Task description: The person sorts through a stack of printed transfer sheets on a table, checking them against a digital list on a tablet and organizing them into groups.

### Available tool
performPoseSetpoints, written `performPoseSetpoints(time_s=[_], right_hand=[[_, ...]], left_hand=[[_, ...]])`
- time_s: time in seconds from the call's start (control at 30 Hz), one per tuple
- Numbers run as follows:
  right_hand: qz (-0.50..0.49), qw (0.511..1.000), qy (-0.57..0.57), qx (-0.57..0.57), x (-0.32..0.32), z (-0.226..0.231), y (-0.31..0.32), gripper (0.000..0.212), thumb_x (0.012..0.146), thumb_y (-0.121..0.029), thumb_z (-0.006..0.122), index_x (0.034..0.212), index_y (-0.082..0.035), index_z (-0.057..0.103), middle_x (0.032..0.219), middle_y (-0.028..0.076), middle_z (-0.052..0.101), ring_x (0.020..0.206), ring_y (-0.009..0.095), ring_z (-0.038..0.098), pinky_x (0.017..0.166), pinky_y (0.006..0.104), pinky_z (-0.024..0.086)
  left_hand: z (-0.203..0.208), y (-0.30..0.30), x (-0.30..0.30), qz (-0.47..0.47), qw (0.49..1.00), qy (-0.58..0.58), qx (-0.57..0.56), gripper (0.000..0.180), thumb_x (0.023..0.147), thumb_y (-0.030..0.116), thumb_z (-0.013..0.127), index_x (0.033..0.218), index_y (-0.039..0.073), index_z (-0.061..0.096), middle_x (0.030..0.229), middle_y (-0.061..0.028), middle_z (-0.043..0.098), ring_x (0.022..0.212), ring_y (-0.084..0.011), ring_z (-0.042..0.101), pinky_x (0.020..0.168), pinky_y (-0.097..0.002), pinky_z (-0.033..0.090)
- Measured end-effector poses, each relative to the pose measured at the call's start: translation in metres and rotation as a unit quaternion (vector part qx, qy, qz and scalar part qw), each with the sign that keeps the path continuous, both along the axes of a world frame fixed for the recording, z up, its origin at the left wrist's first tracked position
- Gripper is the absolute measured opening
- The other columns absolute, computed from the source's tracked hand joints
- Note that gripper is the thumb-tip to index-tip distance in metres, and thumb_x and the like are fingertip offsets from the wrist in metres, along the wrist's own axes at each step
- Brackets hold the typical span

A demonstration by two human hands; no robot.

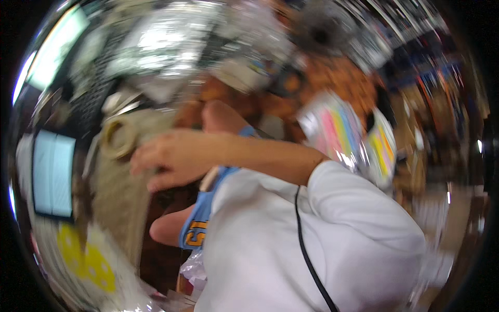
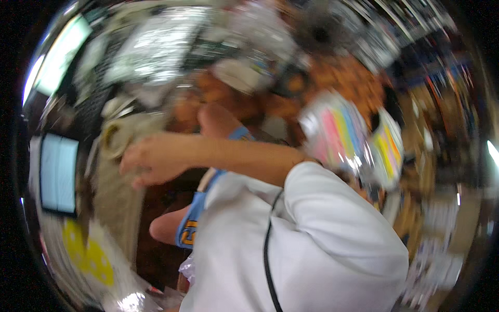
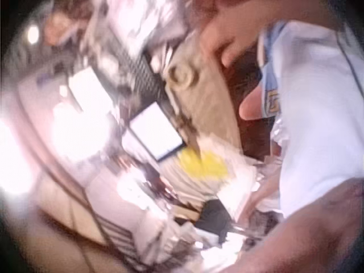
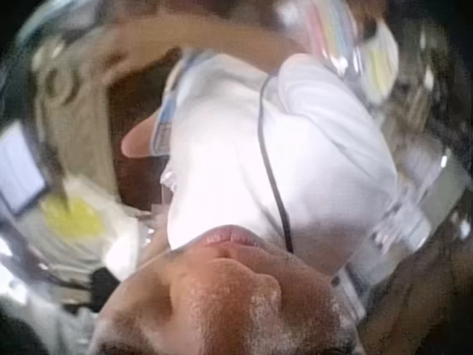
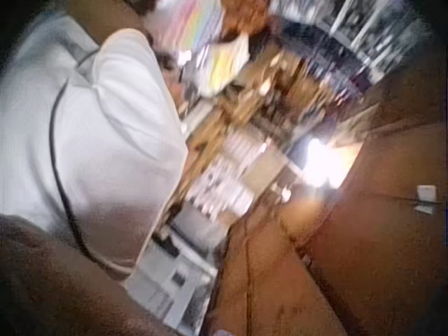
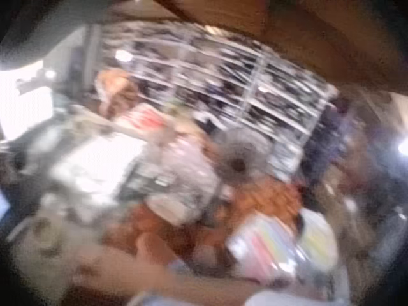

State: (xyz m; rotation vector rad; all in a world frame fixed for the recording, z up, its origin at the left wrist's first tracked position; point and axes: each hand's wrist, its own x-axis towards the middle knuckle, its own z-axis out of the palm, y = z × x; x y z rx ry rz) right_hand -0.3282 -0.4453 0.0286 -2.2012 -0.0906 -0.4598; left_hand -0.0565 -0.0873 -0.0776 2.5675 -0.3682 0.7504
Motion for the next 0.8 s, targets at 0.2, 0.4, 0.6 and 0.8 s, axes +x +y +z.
performPoseSetpoints(time_s=[0.2,0.4,0.6,0.8], right_hand=[[-0.361,0.903,0.130,0.196,-0.222,-0.084,-0.077,0.044,0.088,-0.034,0.067,0.121,-0.007,0.063,0.118,0.017,0.065,0.106,0.030,0.063,0.091,0.0381,0.049],[-0.422,0.830,0.308,0.195,-0.328,-0.197,-0.085,0.040,0.092,-0.032,0.061,0.122,-0.005,0.061,0.119,0.015,0.064,0.110,0.028,0.061,0.095,0.0381,0.047],[-0.492,0.800,0.335,0.081,-0.345,-0.254,-0.106,0.038,0.087,-0.038,0.062,0.116,-0.013,0.064,0.117,0.019,0.063,0.110,0.037,0.058,0.094,0.0458,0.047],[-0.486,0.791,0.330,0.171,-0.371,-0.251,-0.096,0.042,0.088,-0.037,0.063,0.115,-0.006,0.064,0.113,0.018,0.065,0.106,0.034,0.062,0.090,0.0414,0.048]], left_hand=[[-0.027,-0.037,0.021,-0.071,0.996,0.012,0.050,0.041,0.089,0.029,0.060,0.120,0.002,0.055,0.121,-0.0231,0.053,0.114,-0.0358,0.049,0.094,-0.0515,0.040],[-0.014,-0.035,0.037,-0.045,0.994,0.045,0.094,0.038,0.090,0.029,0.059,0.117,0.002,0.057,0.118,-0.0237,0.055,0.111,-0.0362,0.051,0.092,-0.0507,0.041],[-0.009,-0.002,0.050,-0.012,0.992,0.054,0.116,0.035,0.091,0.028,0.057,0.114,0.001,0.058,0.114,-0.0243,0.056,0.107,-0.0366,0.052,0.090,-0.0498,0.043],[-0.004,0.058,0.077,0.011,0.993,0.052,0.109,0.033,0.093,0.027,0.056,0.111,0.000,0.060,0.111,-0.0249,0.058,0.103,-0.0369,0.054,0.087,-0.0489,0.044]])
